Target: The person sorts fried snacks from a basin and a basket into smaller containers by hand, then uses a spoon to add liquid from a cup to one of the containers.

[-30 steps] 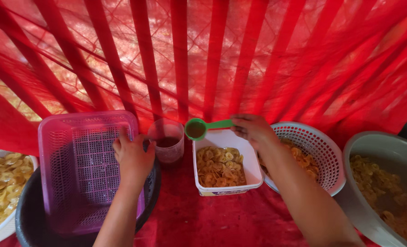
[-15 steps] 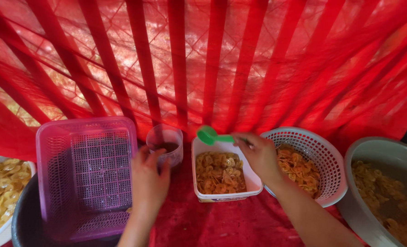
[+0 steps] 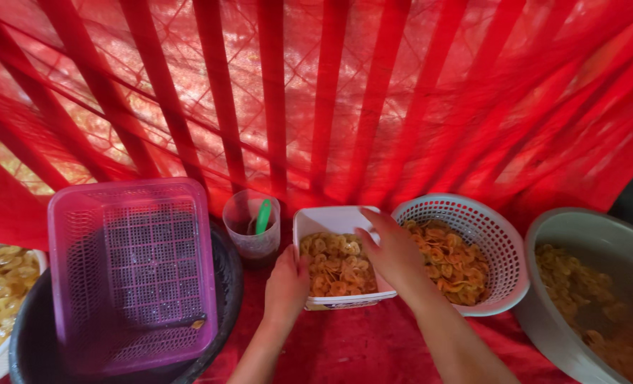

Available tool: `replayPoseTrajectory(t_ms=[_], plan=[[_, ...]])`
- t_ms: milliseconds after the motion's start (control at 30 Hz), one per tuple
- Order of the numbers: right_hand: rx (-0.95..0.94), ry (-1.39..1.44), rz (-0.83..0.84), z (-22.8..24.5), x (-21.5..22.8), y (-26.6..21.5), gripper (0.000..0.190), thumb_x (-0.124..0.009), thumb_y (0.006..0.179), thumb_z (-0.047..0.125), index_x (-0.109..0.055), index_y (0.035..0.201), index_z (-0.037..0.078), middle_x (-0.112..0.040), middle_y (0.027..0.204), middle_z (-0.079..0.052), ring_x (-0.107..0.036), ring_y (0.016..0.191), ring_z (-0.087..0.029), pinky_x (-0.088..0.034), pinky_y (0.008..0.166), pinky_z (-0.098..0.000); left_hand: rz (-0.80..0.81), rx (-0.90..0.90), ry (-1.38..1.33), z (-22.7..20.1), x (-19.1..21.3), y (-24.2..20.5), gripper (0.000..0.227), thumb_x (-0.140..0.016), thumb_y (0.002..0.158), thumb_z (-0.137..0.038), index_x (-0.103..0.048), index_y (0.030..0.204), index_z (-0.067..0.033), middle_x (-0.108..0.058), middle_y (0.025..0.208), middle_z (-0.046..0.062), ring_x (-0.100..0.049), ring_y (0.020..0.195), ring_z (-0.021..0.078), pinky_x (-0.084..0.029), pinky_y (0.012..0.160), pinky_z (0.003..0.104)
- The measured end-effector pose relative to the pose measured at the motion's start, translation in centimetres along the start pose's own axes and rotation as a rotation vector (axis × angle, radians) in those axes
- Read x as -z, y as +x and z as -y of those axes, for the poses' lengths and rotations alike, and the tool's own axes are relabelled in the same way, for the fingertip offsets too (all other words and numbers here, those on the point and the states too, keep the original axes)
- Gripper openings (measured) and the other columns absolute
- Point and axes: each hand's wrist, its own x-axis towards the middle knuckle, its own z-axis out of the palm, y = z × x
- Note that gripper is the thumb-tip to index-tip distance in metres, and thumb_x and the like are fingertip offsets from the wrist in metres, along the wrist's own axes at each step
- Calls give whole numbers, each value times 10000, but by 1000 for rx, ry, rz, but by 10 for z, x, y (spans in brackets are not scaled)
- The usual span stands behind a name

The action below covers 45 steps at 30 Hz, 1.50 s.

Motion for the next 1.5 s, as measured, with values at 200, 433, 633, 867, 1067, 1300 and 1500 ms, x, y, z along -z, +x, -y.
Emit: replayPoseTrajectory(t_ms=[200, 433, 633, 867, 1067, 1300, 1500], plan=[[-361, -277, 221, -42, 11, -45, 667, -647, 949, 401, -425, 1546, 206, -427, 1525, -171, -529, 1275, -385, -465, 999, -464, -92, -118, -137, 7, -7, -2, 333, -481, 1013, -207, -607, 1265, -31, -686, 1156, 241, -647, 1090, 429, -524, 871, 488], [-52, 192, -94, -77, -12, -61, 680, -601, 903, 108, -383, 1547, 93, -515, 1485, -236, -507, 1374, -383, -411, 1092, -423, -211, -263, -287, -13, 14, -7, 407, -552, 997, -150, -571, 1371, 11, -705, 1218, 229, -687, 1146, 345, -513, 968, 385], [19, 240, -216, -70, -12, -75, 672, -542, 881, 18, -424, 1540, 80, -578, 1438, -223, -579, 1329, -327, -435, 1092, -365, -185, -336, -311, -20, 21, -10, 416, -560, 1007, -124, -574, 1387, 45, -698, 1206, 227, -640, 1136, 260, -477, 975, 337], [-319, 344, -62, -63, -5, -68, 706, -525, 862, -22, -488, 1557, 97, -654, 1328, -268, -629, 1187, -385, -480, 1031, -402, -93, -176, -434, 6, 2, -2, 399, -572, 1018, -187, -612, 1373, -9, -759, 1115, 142, -671, 990, 166, -525, 889, 301], [131, 284, -278, -72, -9, -67, 705, -527, 762, -65, -510, 1465, -6, -600, 1424, -232, -559, 1344, -308, -410, 1103, -375, -144, -182, -413, 27, -12, 11, 446, -569, 1006, -172, -581, 1426, -24, -692, 1066, 126, -642, 988, 188, -505, 894, 302], [208, 328, -373, -67, -19, -94, 637, -501, 820, -85, -504, 1454, -36, -584, 1422, -261, -545, 1337, -340, -399, 1093, -383, -87, -230, -554, 46, -13, -4, 486, -589, 1001, -123, -552, 1467, 9, -651, 1212, 133, -604, 1145, 191, -455, 1014, 306], [147, 400, -350, -61, -14, -92, 654, -461, 787, -83, -536, 1434, -16, -613, 1406, -210, -572, 1324, -299, -419, 1082, -341, 48, -96, -850, 42, -7, -14, 522, -565, 966, -100, -488, 1470, 9, -523, 1531, 76, -440, 1421, 127, -326, 1140, 288]])
